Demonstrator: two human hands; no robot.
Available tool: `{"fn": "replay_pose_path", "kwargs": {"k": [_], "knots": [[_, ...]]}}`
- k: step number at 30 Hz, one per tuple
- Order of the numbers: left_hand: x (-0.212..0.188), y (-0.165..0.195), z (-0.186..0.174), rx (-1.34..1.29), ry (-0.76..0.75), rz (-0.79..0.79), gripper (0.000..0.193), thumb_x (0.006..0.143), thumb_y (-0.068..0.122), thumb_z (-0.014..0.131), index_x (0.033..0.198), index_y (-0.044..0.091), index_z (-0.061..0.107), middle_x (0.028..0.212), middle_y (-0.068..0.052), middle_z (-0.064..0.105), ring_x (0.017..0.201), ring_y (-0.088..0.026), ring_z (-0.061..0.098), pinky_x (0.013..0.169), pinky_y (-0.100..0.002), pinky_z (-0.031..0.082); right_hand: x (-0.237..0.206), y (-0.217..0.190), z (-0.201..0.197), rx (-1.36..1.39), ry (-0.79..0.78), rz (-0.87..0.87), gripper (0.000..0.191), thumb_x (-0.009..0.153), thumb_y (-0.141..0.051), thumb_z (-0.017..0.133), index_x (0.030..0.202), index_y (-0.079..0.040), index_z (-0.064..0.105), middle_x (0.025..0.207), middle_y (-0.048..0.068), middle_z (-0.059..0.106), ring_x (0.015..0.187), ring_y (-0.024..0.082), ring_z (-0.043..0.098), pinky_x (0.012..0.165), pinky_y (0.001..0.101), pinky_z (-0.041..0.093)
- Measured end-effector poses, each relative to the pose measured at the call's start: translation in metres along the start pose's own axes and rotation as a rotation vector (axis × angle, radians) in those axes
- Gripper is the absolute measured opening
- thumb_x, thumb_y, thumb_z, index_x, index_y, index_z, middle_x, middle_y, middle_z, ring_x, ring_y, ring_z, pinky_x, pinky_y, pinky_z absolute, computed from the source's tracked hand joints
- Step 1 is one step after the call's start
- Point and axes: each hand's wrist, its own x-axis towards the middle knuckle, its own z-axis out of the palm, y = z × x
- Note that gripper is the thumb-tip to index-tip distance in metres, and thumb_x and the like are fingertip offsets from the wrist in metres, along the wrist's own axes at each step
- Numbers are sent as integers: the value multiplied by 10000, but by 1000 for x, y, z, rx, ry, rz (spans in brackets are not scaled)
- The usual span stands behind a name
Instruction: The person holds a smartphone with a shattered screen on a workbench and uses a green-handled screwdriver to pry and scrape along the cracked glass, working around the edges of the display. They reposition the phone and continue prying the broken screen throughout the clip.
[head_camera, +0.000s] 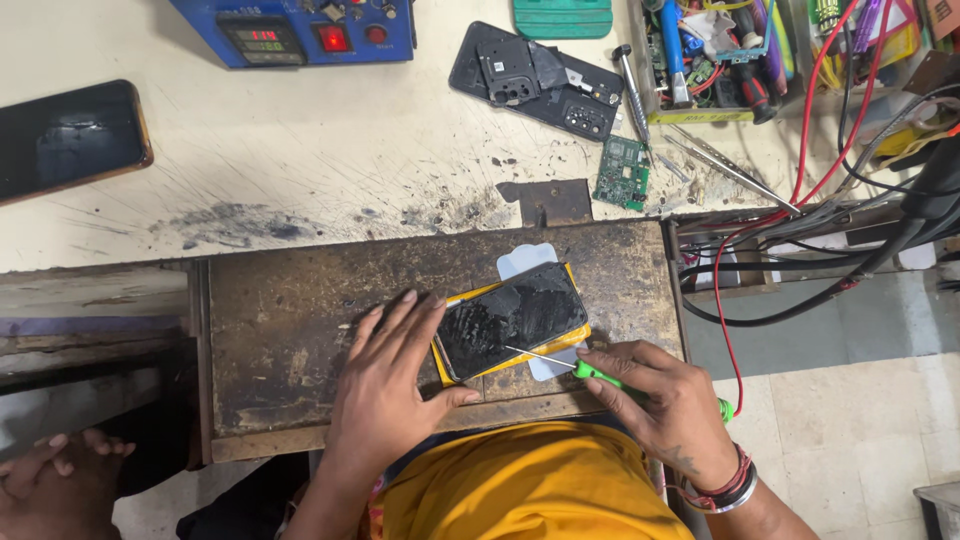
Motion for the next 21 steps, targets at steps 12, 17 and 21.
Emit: {"fn": "replay_pose_path", "kwargs": {"k": [12,17,21], "knots": [[-5,-3,1,-27,-24,39,848,759,430,856,1411,-18,550,1381,-197,642,1381,-348,539,1184,-541,337,-3,-2,14,-102,63,0,331,816,-162,837,1142,-146,787,1000,74,757,820,227,747,698,323,585],[-8,-4,5,-40,-22,13,857,762,441,845,1422,-14,544,1405,-183,637,1395,-327,535,1203,-533,331,-8,-7,18,-250,58,2,327,825,-185,863,1145,-172,800,986,55,757,750,212,713,653,331,555],[-8,-4,4,-62,-27,0,834,786,430,836,1435,-2,539,1413,-166,637,1406,-313,531,1209,-519,330,-9,-9,17,-336,53,-10,358,830,-205,870,1179,-188,794,1014,53,748,760,220,702,664,342,545]]}}
